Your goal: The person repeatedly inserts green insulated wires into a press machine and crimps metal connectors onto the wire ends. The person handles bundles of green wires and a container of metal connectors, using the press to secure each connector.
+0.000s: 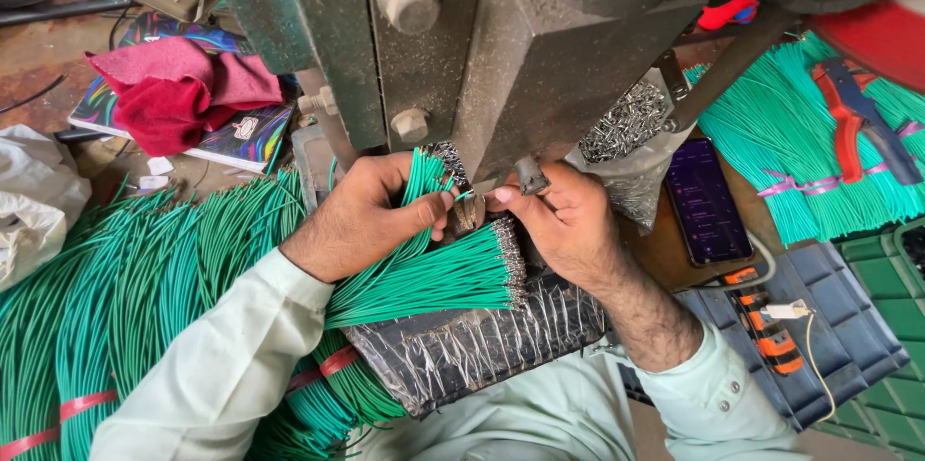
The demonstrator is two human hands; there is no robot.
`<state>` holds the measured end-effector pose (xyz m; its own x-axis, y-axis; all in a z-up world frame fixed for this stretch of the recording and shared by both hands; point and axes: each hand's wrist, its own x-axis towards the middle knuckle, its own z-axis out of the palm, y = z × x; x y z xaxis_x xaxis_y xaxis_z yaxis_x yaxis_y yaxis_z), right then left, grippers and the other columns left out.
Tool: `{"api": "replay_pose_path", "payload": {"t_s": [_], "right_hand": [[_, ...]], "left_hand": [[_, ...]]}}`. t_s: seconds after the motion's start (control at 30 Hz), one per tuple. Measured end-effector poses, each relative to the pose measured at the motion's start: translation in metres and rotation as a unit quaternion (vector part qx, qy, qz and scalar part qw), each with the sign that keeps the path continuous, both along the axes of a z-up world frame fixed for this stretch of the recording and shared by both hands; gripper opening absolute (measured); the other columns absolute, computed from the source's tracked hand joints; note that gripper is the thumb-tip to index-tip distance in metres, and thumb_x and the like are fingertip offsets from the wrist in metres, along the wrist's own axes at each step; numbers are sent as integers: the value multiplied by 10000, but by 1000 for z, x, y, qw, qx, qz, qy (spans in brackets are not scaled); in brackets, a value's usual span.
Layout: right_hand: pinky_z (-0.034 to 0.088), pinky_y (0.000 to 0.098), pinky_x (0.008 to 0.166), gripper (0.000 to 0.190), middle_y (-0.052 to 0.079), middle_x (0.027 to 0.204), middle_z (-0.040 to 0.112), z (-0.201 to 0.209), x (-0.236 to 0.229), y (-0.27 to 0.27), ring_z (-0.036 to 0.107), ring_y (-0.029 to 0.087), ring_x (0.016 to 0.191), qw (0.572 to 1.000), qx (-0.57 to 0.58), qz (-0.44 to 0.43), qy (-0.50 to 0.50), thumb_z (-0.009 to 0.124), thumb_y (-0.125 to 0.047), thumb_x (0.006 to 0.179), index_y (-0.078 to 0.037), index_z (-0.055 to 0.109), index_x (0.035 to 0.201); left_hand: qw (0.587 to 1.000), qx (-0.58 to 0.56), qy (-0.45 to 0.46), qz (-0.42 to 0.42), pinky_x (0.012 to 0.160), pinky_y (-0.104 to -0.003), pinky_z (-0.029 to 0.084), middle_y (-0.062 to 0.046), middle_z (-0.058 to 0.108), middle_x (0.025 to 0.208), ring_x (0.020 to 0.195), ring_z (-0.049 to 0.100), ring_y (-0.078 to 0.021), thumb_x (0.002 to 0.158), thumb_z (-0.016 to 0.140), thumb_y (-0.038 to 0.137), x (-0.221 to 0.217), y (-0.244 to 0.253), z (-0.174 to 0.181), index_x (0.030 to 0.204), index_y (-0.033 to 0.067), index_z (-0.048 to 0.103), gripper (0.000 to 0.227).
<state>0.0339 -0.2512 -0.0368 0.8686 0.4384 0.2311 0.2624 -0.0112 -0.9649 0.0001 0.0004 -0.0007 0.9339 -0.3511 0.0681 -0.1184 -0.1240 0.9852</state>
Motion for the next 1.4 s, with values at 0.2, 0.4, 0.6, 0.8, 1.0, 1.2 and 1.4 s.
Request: {"api": "replay_pose_path", "payload": {"t_s": [0.2, 0.4, 0.6, 0.8, 1.0, 1.2, 1.4], "right_hand": [[531, 252, 667, 122, 55, 787, 706, -6, 11, 3, 632, 87, 753, 993, -102, -46, -32, 787, -69, 935, 22, 723, 884], [569, 249, 708, 63, 38, 859, 746, -3, 11, 0, 679, 74, 802, 993, -100, -32, -56, 757, -35, 926, 25, 739, 928], [613, 273, 855, 121, 86, 1045, 752, 19, -11, -20, 730, 123, 958, 996, -26, 77, -42, 684, -5, 964, 12, 740, 1070], [554, 289, 744, 173, 75, 918, 701, 44, -13, -69, 698, 183, 853, 938, -290, 83, -169, 758, -66, 832, -46, 797, 1000], [550, 318, 718, 126, 39, 833, 673, 41, -3, -76, 689, 185, 791, 918, -366, 117, -99, 766, -131, 830, -51, 779, 927], [571, 299, 771, 115, 41, 908, 743, 35, 2, -79, 727, 185, 856, 944, -304, 52, -115, 735, -109, 878, -28, 742, 960], [562, 308, 741, 170, 69, 935, 719, 37, -13, -77, 715, 192, 853, 931, -337, 1, -141, 768, -121, 830, -35, 763, 976]], "left_hand": [[1000, -13, 7, -11, 688, -249, 526, 16, 671, 743, 721, 611, -56, 976, 651, 126, 0, 0, 1, 888, 15, 679, 145], [1000, -8, 23, -2, 683, -251, 527, 16, 671, 739, 715, 617, -58, 979, 644, 126, 0, -2, 0, 881, 14, 675, 152], [999, -15, 42, -6, 724, -256, 552, 26, 705, 848, 789, 636, -48, 887, 727, 118, -3, -4, 2, 1009, 28, 692, 155], [999, 34, 8, -6, 771, -276, 548, 7, 693, 874, 840, 607, -64, 915, 745, 142, -2, -1, -5, 1028, 19, 710, 171], [1000, -13, -15, -21, 806, -269, 552, -5, 723, 891, 866, 650, -74, 977, 680, 117, 0, 0, -7, 983, 9, 714, 114], [1000, -18, 14, -4, 763, -258, 554, 11, 723, 847, 821, 651, -61, 968, 683, 133, 1, 0, -5, 963, 15, 703, 120], [1000, -17, 22, -10, 761, -258, 553, 10, 721, 846, 820, 651, -60, 967, 680, 139, 2, 1, -7, 977, 20, 701, 122]]}}
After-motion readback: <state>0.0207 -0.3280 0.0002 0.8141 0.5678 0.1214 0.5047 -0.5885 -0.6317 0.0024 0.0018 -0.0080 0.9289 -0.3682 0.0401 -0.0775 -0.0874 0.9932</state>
